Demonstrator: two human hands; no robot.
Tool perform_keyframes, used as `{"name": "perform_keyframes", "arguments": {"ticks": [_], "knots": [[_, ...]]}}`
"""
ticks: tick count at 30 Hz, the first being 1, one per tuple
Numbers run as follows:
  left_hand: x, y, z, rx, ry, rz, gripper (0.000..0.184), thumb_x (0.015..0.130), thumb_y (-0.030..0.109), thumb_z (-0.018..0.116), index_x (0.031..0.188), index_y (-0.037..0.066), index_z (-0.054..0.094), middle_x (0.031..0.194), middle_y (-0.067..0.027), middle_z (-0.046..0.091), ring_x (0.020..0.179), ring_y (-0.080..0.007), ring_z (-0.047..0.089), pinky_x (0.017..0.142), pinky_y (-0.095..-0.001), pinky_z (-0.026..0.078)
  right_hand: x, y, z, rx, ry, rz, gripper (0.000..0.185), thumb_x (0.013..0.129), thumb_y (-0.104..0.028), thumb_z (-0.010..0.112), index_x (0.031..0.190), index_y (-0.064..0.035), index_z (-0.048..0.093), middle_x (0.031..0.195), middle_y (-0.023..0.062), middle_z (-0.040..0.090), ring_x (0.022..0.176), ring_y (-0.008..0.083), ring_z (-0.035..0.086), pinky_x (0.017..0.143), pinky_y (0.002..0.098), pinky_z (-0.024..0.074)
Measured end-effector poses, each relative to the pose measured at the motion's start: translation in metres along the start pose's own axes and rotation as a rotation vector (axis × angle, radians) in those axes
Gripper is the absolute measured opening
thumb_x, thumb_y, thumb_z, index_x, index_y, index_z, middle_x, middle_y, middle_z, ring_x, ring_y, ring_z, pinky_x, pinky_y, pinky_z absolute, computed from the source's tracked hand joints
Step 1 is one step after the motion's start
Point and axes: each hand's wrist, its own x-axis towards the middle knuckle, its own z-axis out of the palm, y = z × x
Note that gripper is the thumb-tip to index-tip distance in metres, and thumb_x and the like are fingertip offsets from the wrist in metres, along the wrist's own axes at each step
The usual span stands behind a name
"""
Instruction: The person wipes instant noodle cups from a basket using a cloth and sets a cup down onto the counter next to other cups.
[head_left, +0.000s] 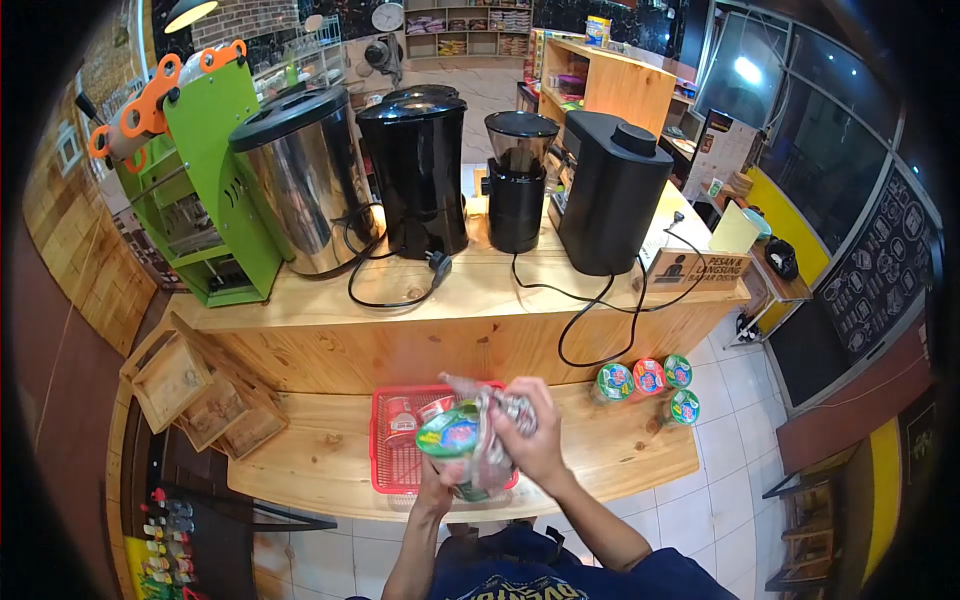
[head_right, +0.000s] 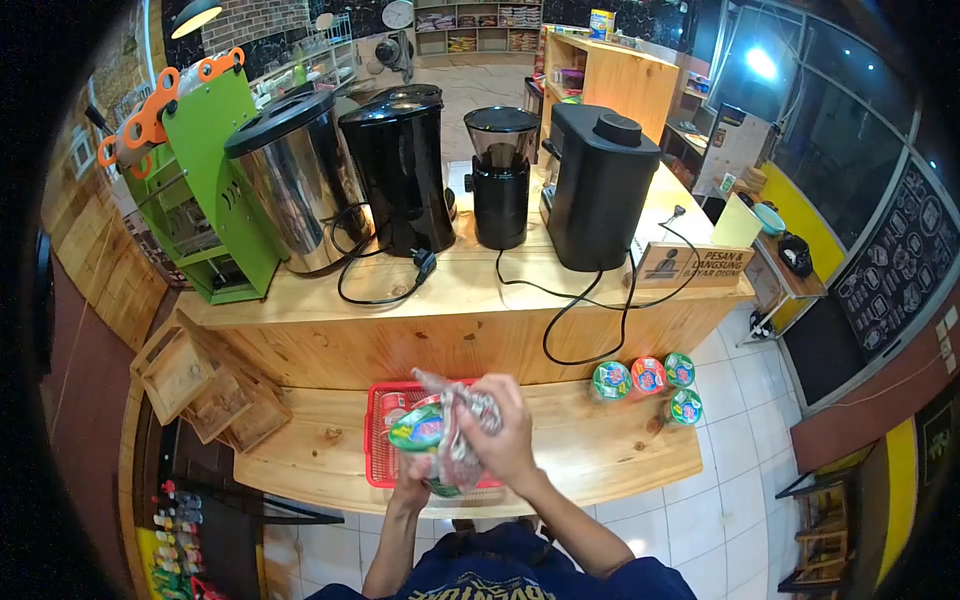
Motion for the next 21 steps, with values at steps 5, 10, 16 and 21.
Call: {"name": "perform_keyframes", "arguments": {"ticks": [5, 10, 16, 21], "knots": [[0.011, 0.024, 0.006, 0.735, -0.069, 0.216, 0.113, 0.058, 0.035, 0.097, 0.150, 0.002, 0.040, 0.144, -0.0184, 0.055, 0.133, -0.0295, 0.055, 0.112, -0.0421, 0.045, 0.020, -0.025, -0.016, -0.093, -0.160, -0.028, 0.032, 0.077, -0.018, 0.079, 0.104, -0.0061, 0.067, 0.105, 0.0155, 0.062, 0.098, 0.0364, 0.063, 0.087, 0.0434, 0.0521], [0.000, 0.005, -0.024, 0.773, -0.114, 0.215, 0.084, 0.077, 0.032, 0.085, 0.147, 0.005, 0.047, 0.143, -0.0192, 0.055, 0.135, -0.0359, 0.051, 0.113, -0.0479, 0.041, -0.015, -0.045, 0.012, -0.362, -0.385, -0.395, 0.034, 0.075, -0.025, 0.082, 0.103, -0.0112, 0.070, 0.108, 0.0128, 0.064, 0.099, 0.0328, 0.065, 0.082, 0.0454, 0.0499], [0.010, 0.037, 0.011, 1.198, -0.114, 0.611, 0.093, 0.062, 0.039, 0.094, 0.137, 0.002, 0.051, 0.131, -0.0212, 0.059, 0.123, -0.0414, 0.057, 0.103, -0.0502, 0.047, 0.007, -0.007, -0.002, -0.323, -0.144, -0.185, 0.029, 0.076, -0.022, 0.081, 0.100, -0.0090, 0.072, 0.105, 0.0134, 0.064, 0.095, 0.0329, 0.064, 0.080, 0.0438, 0.0512], [0.014, 0.017, -0.002, 1.190, -0.110, 0.594, 0.094, 0.061, 0.036, 0.095, 0.137, 0.002, 0.050, 0.131, -0.0213, 0.058, 0.120, -0.0415, 0.058, 0.103, -0.0498, 0.047, -0.004, -0.016, -0.001, -0.335, -0.239, -0.238, 0.030, 0.074, -0.023, 0.081, 0.100, -0.0104, 0.072, 0.107, 0.0124, 0.065, 0.098, 0.0316, 0.064, 0.080, 0.0432, 0.0515]]}}
